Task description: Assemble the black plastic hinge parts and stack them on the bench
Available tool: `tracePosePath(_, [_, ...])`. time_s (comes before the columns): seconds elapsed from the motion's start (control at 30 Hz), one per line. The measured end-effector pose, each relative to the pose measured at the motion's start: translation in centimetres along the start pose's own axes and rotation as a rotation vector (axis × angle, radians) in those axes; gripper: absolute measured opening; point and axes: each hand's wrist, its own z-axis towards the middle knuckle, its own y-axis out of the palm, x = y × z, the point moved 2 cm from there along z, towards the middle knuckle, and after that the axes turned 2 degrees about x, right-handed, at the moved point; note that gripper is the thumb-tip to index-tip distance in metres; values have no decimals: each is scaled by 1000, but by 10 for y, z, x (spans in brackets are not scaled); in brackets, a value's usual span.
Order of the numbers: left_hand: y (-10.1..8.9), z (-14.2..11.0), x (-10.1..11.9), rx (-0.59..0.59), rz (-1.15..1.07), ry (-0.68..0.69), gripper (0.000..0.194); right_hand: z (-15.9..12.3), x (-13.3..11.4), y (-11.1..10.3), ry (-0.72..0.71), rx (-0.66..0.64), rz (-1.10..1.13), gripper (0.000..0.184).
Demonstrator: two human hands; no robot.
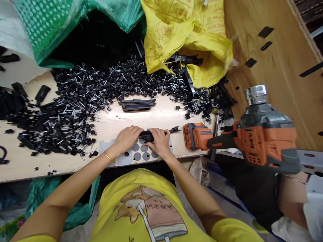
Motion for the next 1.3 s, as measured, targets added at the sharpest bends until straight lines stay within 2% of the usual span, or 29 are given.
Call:
tracePosePath(0.1, [1, 1, 1, -1, 12, 27, 26, -1, 0, 8, -20, 63, -5, 41])
tracePosePath(0.23, [4, 0, 4, 21, 17, -8, 31, -9, 2, 9, 78, 168, -13, 44])
tracePosePath(0.3, [5, -1, 3, 15, -7, 31, 31, -10, 5, 9, 51, 137, 1, 45])
tracePosePath(0.4, [3, 1, -2, 1, -42, 102, 31, -4, 14, 5, -72, 48, 39, 45])
tracePosePath(0.53, [1, 3, -8, -9, -39, 126, 31, 4, 26, 2, -143, -22, 51, 48])
tracePosePath(0.67, [0, 6, -6, -28, -21, 120, 32, 0, 23, 3, -115, -21, 57, 50])
tracePosePath(0.77, [-3, 7, -5, -28, -87, 109, 32, 1, 20, -5, -93, -58, 135, 52])
tracePosePath(0.87, [-12, 5, -10, 79, -292, 113, 37, 24, 33, -22, -48, -93, 313, 44])
tracePosePath(0.93, [-21, 0, -21, 242, -410, 24, 34, 55, 53, -33, 54, 30, 337, 33])
tracePosePath(1.0, [-30, -8, -40, 409, -430, -189, 29, 94, 75, -38, 126, 205, 199, 28])
tracePosePath(1.07, [-37, -18, -61, 504, -381, -432, 28, 133, 91, -32, 160, 219, 69, 29])
tracePosePath(1.13, [-40, -28, -80, 519, -323, -592, 28, 160, 98, -23, 201, 174, -11, 25])
tracePosePath(1.2, [-40, -32, -94, 474, -279, -651, 29, 171, 97, -20, 254, 195, -21, 19])
tracePosePath(1.3, [-33, -27, -104, 351, -189, -630, 35, 152, 86, -31, 307, 343, 126, 13])
